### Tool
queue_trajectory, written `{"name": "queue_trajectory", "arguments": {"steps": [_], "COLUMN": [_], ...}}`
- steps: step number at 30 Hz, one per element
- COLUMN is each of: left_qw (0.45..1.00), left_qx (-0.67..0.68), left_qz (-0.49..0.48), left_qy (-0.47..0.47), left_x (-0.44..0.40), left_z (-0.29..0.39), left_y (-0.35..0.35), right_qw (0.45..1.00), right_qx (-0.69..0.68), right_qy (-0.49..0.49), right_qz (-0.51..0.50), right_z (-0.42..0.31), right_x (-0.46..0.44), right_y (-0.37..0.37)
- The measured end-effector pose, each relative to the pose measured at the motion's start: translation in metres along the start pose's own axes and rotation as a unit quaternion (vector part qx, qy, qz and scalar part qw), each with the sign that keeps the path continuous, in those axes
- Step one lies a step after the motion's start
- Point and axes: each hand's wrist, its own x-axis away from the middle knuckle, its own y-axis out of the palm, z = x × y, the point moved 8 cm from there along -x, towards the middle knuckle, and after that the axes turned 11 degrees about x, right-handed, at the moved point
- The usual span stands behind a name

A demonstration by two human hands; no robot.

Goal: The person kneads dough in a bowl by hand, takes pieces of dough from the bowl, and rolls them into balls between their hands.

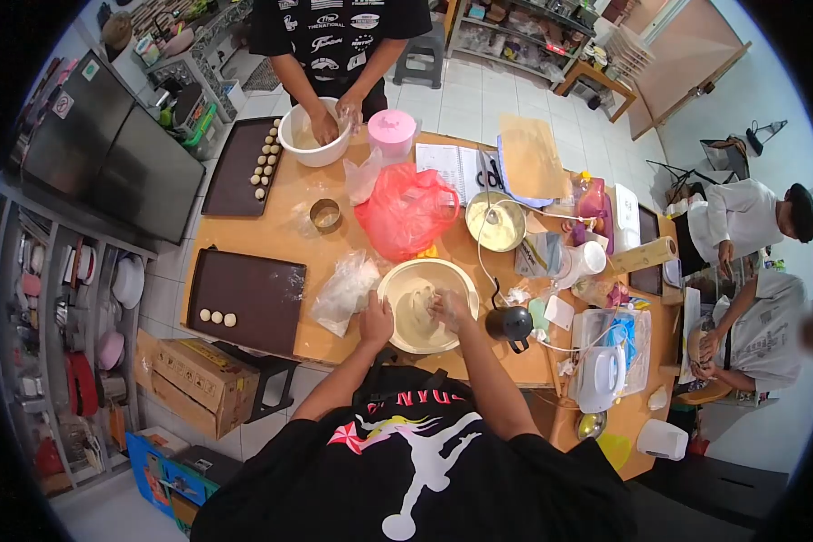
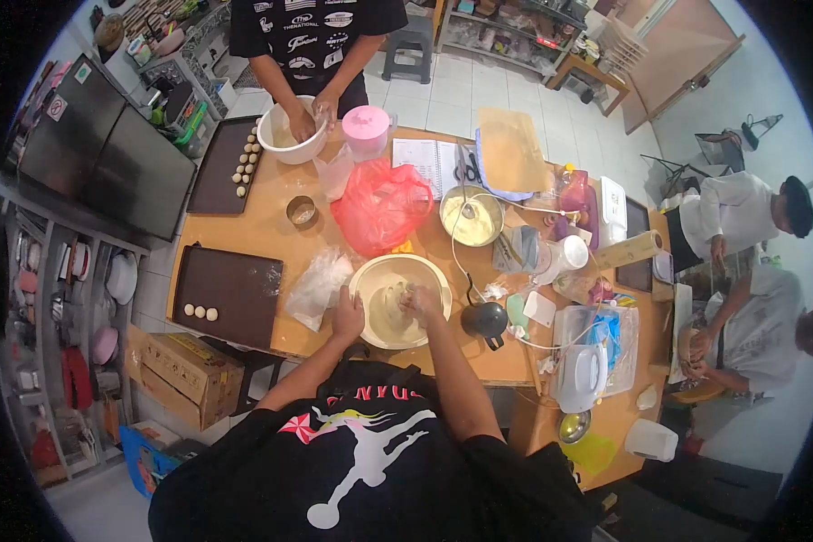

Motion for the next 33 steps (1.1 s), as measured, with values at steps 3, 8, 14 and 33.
{"name": "queue_trajectory", "arguments": {"steps": [3,8,14,33], "left_qw": [1.0,1.0,0.999,0.998], "left_qx": [0.009,0.011,-0.026,-0.051], "left_qz": [0.019,0.01,0.014,0.023], "left_qy": [0.021,0.015,0.019,0.002], "left_x": [-0.002,-0.001,-0.003,-0.004], "left_z": [-0.004,0.001,-0.007,-0.005], "left_y": [0.002,0.0,0.004,0.005], "right_qw": [0.995,0.852,0.793,0.764], "right_qx": [0.045,0.424,0.541,0.587], "right_qy": [-0.047,-0.285,-0.26,-0.265], "right_qz": [0.082,0.115,-0.105,-0.017], "right_z": [-0.025,-0.039,-0.066,-0.038], "right_x": [0.037,-0.001,0.003,0.091], "right_y": [-0.015,-0.013,0.051,0.044]}}
